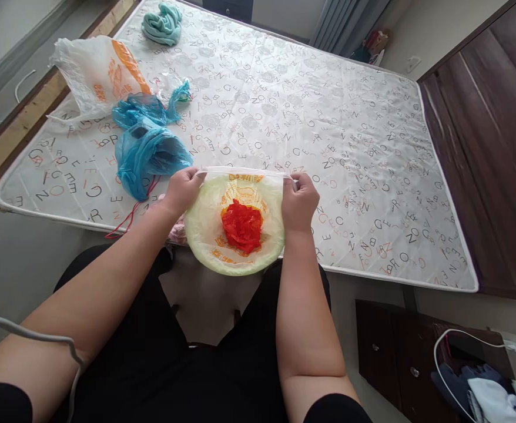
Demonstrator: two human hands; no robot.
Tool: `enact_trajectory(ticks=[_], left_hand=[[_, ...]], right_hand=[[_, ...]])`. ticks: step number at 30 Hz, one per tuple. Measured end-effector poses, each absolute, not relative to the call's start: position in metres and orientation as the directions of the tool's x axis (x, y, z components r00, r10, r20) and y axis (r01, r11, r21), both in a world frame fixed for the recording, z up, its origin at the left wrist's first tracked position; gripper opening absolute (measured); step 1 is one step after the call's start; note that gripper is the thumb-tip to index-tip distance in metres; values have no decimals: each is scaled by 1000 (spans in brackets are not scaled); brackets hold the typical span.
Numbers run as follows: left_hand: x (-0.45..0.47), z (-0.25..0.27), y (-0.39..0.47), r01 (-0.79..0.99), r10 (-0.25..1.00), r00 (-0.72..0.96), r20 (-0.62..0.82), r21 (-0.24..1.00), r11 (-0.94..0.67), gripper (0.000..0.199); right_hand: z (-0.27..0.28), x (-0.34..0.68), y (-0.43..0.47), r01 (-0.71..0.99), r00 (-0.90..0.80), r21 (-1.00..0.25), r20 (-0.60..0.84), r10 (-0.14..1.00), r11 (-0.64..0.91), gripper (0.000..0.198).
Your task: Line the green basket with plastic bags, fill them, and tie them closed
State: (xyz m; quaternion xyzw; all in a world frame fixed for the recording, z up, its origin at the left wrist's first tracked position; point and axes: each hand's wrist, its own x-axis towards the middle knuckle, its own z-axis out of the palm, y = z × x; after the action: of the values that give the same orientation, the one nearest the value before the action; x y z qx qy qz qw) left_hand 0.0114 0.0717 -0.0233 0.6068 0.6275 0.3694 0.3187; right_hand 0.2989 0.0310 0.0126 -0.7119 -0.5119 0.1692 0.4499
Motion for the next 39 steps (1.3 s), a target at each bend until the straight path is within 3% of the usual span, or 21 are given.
enact_trajectory(ticks=[6, 9, 13, 18, 22, 26, 32, 35, 39], left_hand=[[-19, -21, 86, 433, 972, 160, -173, 897, 89, 40], [-28, -18, 85, 465, 868, 326, -376, 863, 199, 40], [-27, -12, 79, 523, 756, 382, -532, 798, 298, 36], [-18, 0, 76, 488, 821, 354, -448, 837, 246, 32], [-15, 0, 76, 459, 853, 341, -395, 862, 216, 37], [-13, -9, 79, 385, 942, 228, -244, 912, 143, 46], [-14, -22, 87, 374, 995, -57, -79, 923, 95, 43], [-14, -24, 88, 348, 989, -120, -87, 929, 124, 37], [-14, -26, 91, 120, 964, -114, -242, 959, 255, 33]], right_hand=[[5, 322, 34, 471, 322, -845, -102, 941, -253, 38], [5, 327, 33, 470, 285, -839, -150, 947, -274, 40], [2, 331, 32, 485, 277, -833, -142, 950, -266, 33], [0, 326, 36, 445, 368, -868, -49, 928, -222, 24], [-2, 323, 39, 380, 352, -904, -54, 935, -196, 21], [-11, 327, 42, 260, 353, -933, -148, 924, -249, 25], [-21, 330, 45, 237, 429, -835, -369, 824, -497, 34], [-21, 323, 45, 221, 401, -797, -451, 797, -562, 35], [-21, 315, 46, 144, 358, -800, -507, 784, -583, 27]])
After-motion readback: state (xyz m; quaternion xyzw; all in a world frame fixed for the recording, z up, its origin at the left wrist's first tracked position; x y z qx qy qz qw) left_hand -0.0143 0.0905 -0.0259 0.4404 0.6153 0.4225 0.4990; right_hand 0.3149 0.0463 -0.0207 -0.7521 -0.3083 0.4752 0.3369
